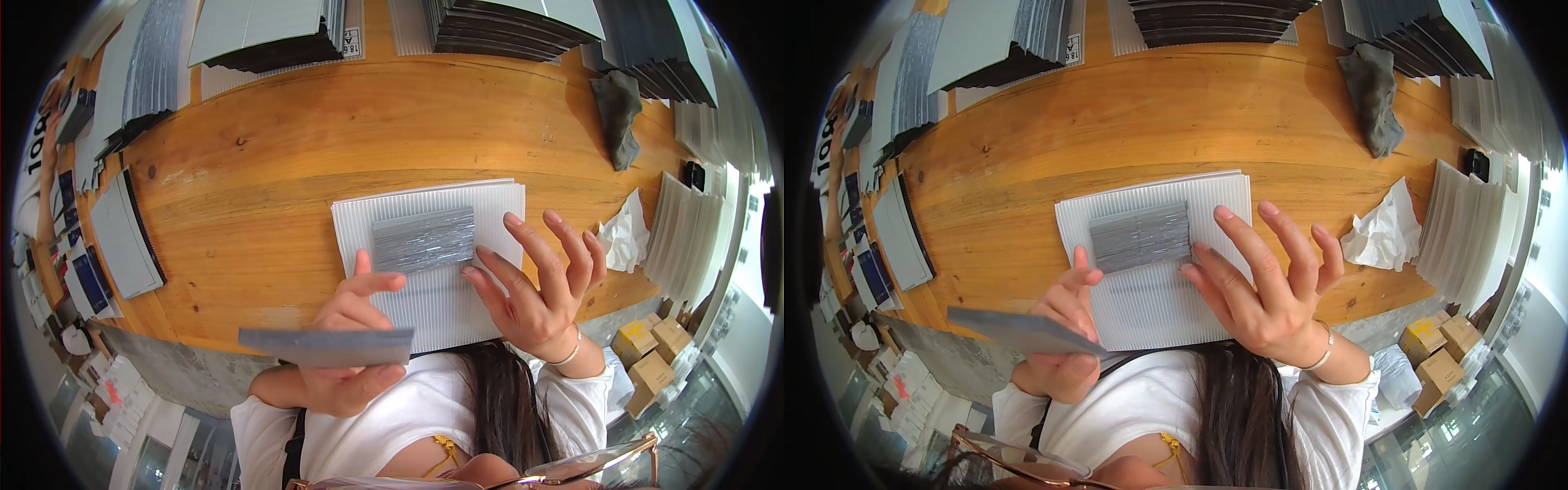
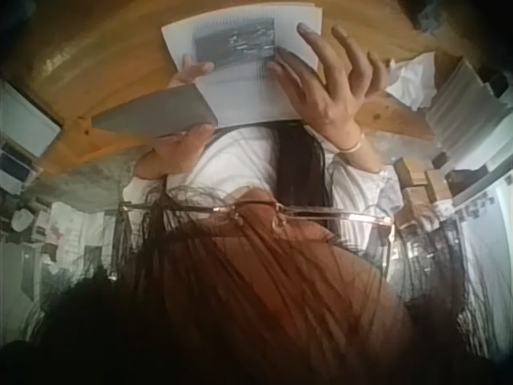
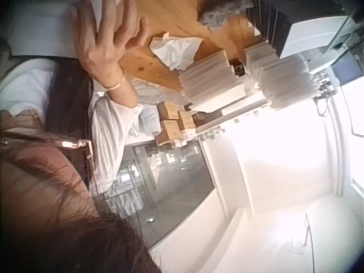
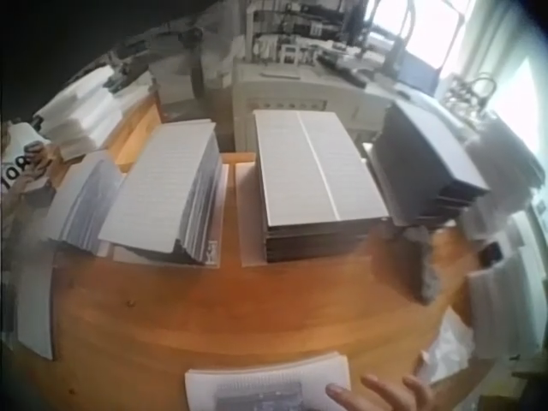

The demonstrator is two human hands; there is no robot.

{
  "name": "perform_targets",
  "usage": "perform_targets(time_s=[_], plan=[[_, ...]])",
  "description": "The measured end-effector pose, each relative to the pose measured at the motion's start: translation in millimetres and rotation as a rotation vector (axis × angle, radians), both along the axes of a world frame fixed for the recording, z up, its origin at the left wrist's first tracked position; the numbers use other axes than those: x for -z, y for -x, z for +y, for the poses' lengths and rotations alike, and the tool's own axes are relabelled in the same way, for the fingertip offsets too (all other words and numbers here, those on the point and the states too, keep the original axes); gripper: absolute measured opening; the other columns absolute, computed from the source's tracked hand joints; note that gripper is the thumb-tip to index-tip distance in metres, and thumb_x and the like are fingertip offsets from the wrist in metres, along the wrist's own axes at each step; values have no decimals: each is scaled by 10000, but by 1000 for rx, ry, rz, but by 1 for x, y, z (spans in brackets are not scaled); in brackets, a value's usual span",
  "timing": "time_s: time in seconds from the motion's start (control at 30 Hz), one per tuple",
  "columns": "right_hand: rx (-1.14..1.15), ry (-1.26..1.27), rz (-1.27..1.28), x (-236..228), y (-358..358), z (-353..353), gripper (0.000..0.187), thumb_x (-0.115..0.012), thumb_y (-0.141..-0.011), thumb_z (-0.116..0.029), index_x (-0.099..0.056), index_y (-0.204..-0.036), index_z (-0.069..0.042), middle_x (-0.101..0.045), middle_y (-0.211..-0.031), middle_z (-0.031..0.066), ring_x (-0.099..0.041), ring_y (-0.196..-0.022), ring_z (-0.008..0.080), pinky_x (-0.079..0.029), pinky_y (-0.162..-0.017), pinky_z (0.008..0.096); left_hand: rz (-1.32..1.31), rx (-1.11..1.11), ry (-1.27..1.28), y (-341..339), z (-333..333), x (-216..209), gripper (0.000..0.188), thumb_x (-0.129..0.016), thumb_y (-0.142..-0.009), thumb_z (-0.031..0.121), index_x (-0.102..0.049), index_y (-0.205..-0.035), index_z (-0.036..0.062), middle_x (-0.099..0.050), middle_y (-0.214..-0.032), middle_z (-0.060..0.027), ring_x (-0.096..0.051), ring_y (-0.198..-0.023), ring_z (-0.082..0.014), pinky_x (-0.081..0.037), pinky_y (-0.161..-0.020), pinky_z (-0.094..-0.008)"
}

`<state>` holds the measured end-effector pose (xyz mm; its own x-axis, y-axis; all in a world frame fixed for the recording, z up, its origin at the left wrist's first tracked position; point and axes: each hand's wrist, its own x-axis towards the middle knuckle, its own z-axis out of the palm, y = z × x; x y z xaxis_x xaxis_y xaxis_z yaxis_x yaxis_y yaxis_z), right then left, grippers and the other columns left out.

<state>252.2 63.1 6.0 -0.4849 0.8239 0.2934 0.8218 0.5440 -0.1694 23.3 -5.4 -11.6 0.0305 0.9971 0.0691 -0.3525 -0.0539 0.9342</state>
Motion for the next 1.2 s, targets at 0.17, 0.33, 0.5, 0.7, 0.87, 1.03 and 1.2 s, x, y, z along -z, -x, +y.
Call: perform_targets(time_s=[0.17,0.33,0.5,0.7,0.87,1.03,1.2], plan=[[-27,1,-14,0,0,-2,227,-859,-733,-297,-786,-923,-195,-683,-1263,28,-546,-1250,309,-290,-1083,479,-5,29,89,1,-8,-8,213,-773,-855,70,-591,-956,116,-644,-992,-43,-504,-1335,-401,-62,-1213,-629],[-36,-4,-15,0,0,-2,232,-861,-734,-292,-781,-929,-196,-683,-1264,29,-546,-1254,310,-281,-1089,480,-55,-4,114,-1,-8,-5,217,-770,-861,64,-585,-965,109,-640,-998,-50,-504,-1334,-403,-75,-1213,-635],[-21,-35,-23,0,-1,-2,249,-859,-736,-273,-787,-966,-216,-683,-1261,18,-546,-1250,304,-270,-1095,479,-62,4,102,3,-9,-4,222,-763,-867,60,-579,-978,113,-620,-1021,-54,-480,-1351,-398,-58,-1215,-637],[-95,-65,-92,-1,-3,-2,337,-851,-718,-237,-792,-1045,-294,-679,-1262,-17,-544,-1225,285,-270,-1083,471,-49,9,81,2,-10,-2,219,-753,-872,57,-576,-989,114,-605,-1025,-47,-468,-1360,-397,-38,-1213,-641],[-103,-98,-87,1,-2,-2,335,-849,-708,-231,-791,-1031,-299,-676,-1267,-29,-544,-1224,285,-277,-1078,468,-61,17,96,2,-9,-1,207,-747,-874,56,-584,-989,111,-604,-1025,-46,-463,-1365,-398,-36,-1212,-642],[-106,-93,-83,0,-3,-2,333,-851,-708,-231,-788,-1028,-296,-677,-1265,-28,-548,-1222,287,-280,-1079,468,-63,21,97,2,-9,-2,198,-745,-877,57,-588,-986,107,-604,-1029,-44,-458,-1369,-393,-35,-1213,-638],[-98,-78,-86,2,-1,-2,321,-851,-710,-234,-790,-1021,-283,-679,-1265,-27,-551,-1226,289,-277,-1083,468,-59,16,95,2,-8,-3,185,-744,-878,55,-598,-980,105,-602,-1035,-45,-452,-1372,-386,-27,-1215,-631]])
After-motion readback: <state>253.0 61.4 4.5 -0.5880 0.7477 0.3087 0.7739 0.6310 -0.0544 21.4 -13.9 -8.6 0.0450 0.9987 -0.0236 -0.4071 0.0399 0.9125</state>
